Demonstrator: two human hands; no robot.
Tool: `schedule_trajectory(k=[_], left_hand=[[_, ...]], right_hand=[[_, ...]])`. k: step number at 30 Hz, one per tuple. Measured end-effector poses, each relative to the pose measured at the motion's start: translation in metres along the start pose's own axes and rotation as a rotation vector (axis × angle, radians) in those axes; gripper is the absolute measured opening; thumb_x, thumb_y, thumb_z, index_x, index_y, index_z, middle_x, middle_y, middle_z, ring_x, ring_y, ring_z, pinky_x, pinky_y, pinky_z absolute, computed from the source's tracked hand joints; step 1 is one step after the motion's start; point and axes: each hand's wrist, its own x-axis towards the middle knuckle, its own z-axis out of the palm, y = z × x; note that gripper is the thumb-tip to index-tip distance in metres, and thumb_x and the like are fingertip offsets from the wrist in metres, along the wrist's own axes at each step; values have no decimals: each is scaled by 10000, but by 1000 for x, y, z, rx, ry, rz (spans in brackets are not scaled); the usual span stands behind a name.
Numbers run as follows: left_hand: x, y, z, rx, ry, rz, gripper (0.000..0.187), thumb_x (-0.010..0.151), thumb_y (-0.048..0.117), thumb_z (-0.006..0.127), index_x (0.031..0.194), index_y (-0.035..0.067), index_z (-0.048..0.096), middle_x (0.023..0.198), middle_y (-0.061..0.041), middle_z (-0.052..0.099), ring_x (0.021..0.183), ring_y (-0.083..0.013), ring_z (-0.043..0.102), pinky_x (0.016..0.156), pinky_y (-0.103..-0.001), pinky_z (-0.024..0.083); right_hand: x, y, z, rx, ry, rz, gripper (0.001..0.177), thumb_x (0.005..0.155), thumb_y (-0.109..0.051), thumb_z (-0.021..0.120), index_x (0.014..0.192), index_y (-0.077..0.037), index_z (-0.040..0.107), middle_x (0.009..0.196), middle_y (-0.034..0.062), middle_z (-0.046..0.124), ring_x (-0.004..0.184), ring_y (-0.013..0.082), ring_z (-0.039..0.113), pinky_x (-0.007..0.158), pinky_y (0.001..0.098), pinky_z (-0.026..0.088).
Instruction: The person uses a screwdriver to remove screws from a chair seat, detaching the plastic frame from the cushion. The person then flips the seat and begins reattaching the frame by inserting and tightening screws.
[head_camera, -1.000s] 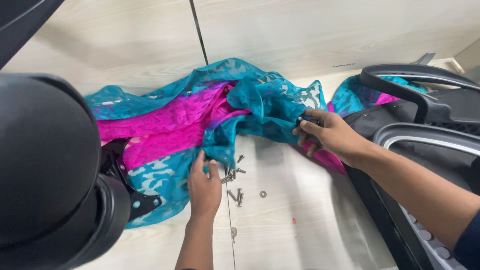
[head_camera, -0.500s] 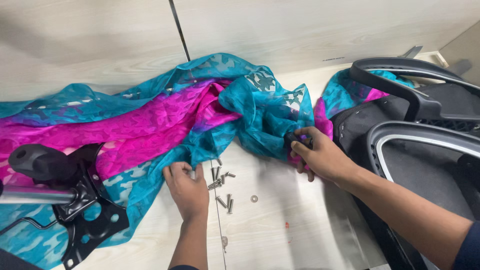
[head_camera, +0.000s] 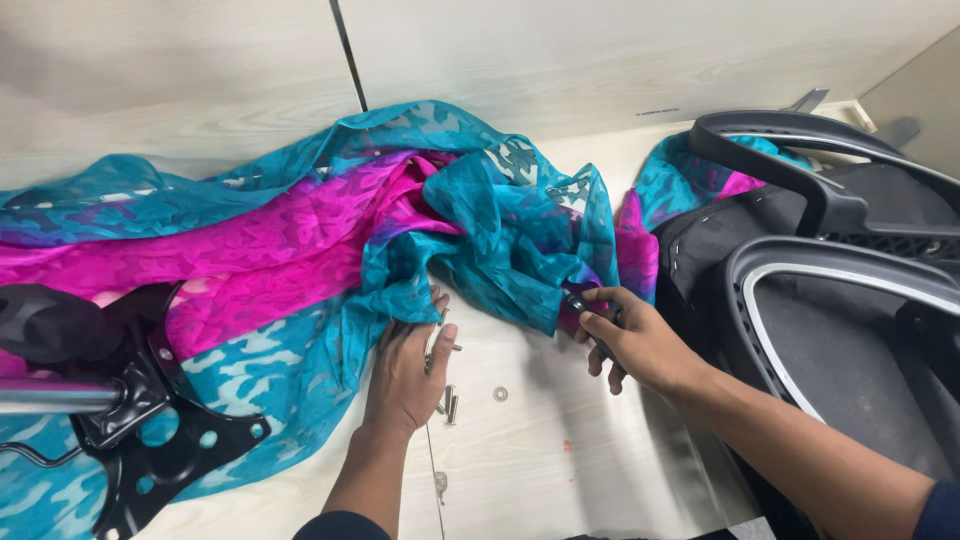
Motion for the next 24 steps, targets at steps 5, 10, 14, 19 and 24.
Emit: schedule_trajectory(k=[5, 10, 14, 19, 24], left_hand=[[-23, 19, 1, 189, -37, 135, 665, 932, 489, 629, 1402, 25, 552, 1529, -182, 485, 1443, -367, 383, 1214, -469, 241], [-42, 40, 16, 279, -35, 139, 739, 865, 516, 677, 1376, 2, 534, 1532, -184, 432, 1439, -343, 358, 1202, -500, 217], [-57, 51, 31, 405, -22, 137, 601, 935, 394, 616, 1417, 44, 535, 1548, -134, 448, 1469, -309, 348, 1202, -490, 239], [-75, 55, 47, 442, 25, 124, 466, 992, 268, 554, 1418, 81, 553, 1548, -69, 474, 1475, -265, 357, 1211, -477, 258], [-84, 58, 53, 449, 27, 113, 436, 1001, 222, 532, 1423, 118, 564, 1559, -61, 475, 1482, -256, 364, 1221, -482, 251]], right_hand=[[-12, 10, -4, -3, 10, 19, 521, 972, -214, 577, 1434, -12, 446, 964, 161, 667, 639, 197, 661, 417, 328, 529], [-27, 22, -4, -32, 14, 29, 532, 987, -234, 598, 1440, -10, 433, 967, 146, 675, 643, 183, 663, 428, 331, 538], [-43, 33, -5, -92, 17, 53, 535, 1000, -250, 588, 1454, -22, 421, 969, 137, 673, 643, 161, 661, 451, 316, 546], [-59, 46, -11, -193, 17, 38, 543, 974, -269, 603, 1441, -26, 471, 914, 114, 668, 610, 162, 603, 491, 321, 496], [-73, 59, -28, -575, 76, -13, 486, 936, -343, 685, 1321, -49, 640, 662, 141, 661, 578, 194, 628, 601, 371, 497]])
